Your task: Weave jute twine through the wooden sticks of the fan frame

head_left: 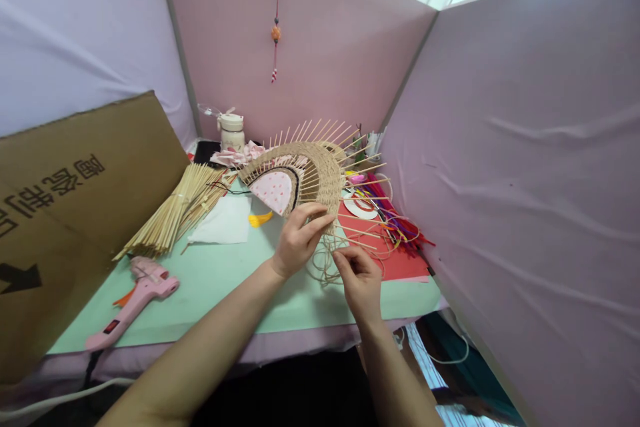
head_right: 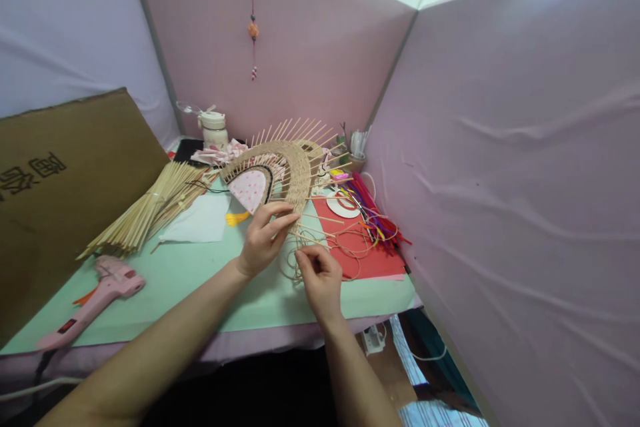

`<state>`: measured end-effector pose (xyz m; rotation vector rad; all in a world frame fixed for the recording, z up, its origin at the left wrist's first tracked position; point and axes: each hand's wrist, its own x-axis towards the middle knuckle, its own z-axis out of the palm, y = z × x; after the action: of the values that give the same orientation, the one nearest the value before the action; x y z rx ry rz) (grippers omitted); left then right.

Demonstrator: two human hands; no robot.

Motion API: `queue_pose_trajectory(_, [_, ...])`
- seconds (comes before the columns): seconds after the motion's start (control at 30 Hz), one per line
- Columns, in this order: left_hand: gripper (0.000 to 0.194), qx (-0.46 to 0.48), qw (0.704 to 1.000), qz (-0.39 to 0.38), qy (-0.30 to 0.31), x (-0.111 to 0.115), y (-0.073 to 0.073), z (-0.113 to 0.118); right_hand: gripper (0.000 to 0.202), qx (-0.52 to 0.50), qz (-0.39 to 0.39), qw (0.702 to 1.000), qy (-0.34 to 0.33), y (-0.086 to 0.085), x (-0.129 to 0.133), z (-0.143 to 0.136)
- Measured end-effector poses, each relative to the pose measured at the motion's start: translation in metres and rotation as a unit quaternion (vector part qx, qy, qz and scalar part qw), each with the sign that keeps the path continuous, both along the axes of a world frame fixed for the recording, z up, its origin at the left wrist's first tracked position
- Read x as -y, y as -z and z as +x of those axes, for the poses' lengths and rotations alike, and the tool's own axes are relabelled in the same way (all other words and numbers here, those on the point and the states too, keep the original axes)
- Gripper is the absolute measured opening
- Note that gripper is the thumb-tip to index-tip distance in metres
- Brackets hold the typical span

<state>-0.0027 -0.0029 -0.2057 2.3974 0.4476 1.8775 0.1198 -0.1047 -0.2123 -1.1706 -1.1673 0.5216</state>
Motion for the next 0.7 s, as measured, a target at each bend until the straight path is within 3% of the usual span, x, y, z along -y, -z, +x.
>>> queue_pose_trajectory(0.2, [0.031,0.002,1.0,0.009,0.01,0.003,0.001,0.001,0.025,-0.096,-0.076,0.99,-0.076,0.003,-0.03,0.0])
queue_pose_trajectory(0.33, [0.033,0.007,1.0,0.011,0.021,0.002,0.004,0.0,0.024,-0.089,-0.074,0.991,-0.072,-0.002,-0.04,0.001])
queue_pose_trajectory(0.5, [0.038,0.008,0.999,0.024,0.03,0.002,0.006,-0.001,0.025,-0.068,-0.055,0.996,-0.021,-0.002,-0.035,0.007])
queue_pose_trajectory(0.7, [0.042,0.02,0.999,0.034,0.035,0.002,0.008,0.001,0.023,0.053,0.044,0.991,0.119,-0.006,-0.025,0.011])
